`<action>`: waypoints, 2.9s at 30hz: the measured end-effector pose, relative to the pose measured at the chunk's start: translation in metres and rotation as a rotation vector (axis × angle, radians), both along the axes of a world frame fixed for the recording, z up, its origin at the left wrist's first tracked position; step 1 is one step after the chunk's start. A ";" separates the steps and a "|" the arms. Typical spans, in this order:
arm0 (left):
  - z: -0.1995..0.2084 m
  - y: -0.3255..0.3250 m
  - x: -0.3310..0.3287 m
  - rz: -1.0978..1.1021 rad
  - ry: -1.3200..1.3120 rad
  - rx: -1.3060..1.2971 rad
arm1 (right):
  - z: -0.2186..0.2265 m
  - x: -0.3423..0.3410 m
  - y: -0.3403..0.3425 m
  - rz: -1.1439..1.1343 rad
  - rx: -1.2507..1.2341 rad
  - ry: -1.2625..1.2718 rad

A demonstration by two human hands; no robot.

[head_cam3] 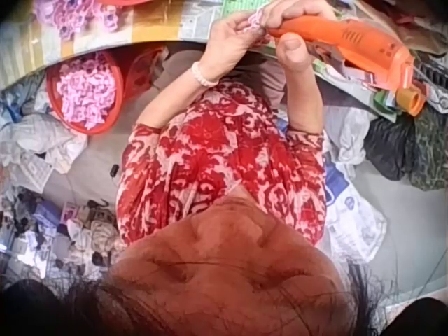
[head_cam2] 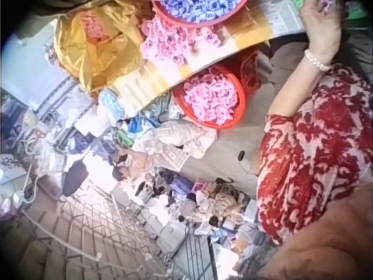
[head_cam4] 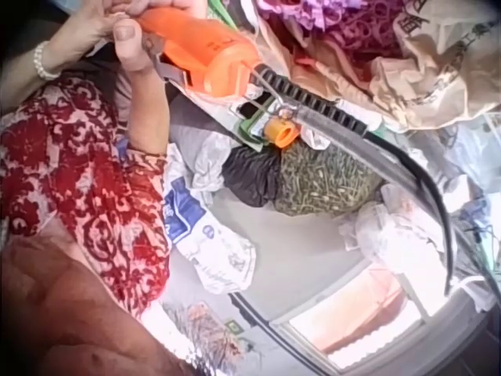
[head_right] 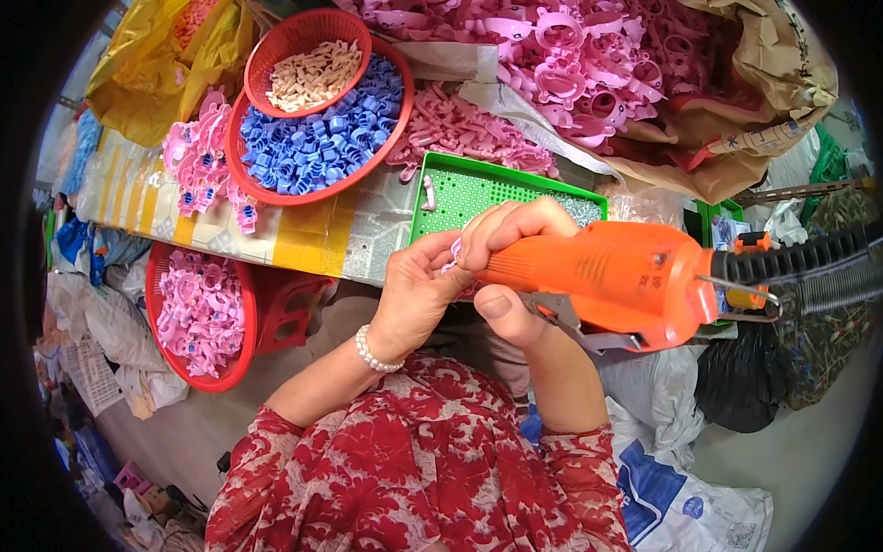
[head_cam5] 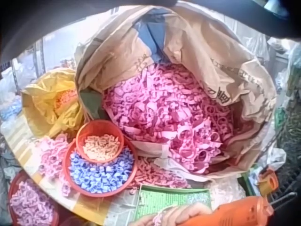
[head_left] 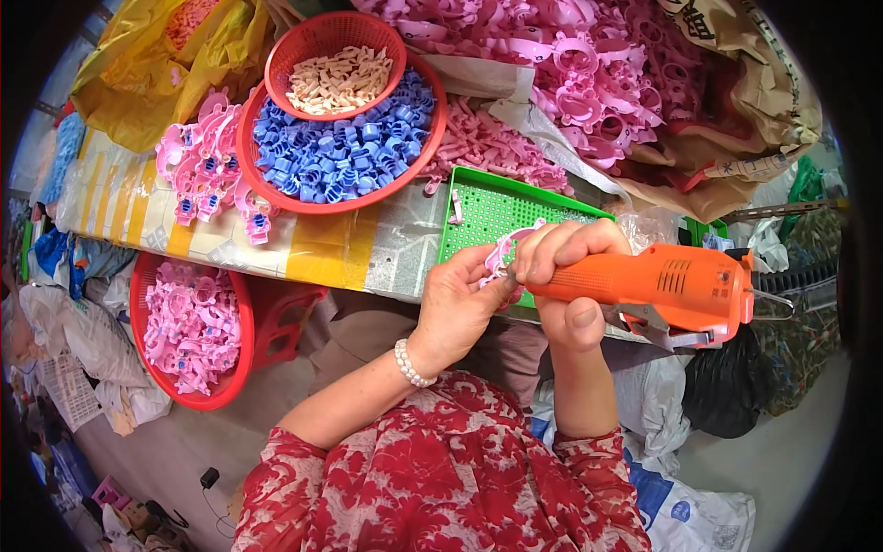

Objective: Use a hot glue gun to assemble small toy components onto a pink plastic frame.

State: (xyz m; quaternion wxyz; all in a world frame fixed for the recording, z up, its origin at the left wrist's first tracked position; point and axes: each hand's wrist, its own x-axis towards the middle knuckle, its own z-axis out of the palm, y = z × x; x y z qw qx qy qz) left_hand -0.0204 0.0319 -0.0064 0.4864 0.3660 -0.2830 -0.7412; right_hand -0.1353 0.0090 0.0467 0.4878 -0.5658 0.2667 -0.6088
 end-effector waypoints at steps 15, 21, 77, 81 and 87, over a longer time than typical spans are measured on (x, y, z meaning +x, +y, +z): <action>-0.008 -0.002 0.011 -0.099 0.051 0.002 | 0.017 -0.019 -0.008 0.025 -0.106 -0.039; 0.001 0.010 0.042 0.021 0.088 0.001 | 0.009 -0.028 -0.033 -0.171 -0.102 0.008; 0.021 -0.094 0.040 -0.444 -1.743 -1.601 | -0.040 -0.059 -0.047 -0.589 0.153 0.331; 0.018 -0.100 0.036 -0.265 -1.587 -1.653 | -0.035 -0.058 -0.025 -0.632 0.107 0.330; 0.040 -0.117 0.026 0.219 -1.485 -1.619 | -0.056 -0.058 -0.009 -0.672 0.035 0.566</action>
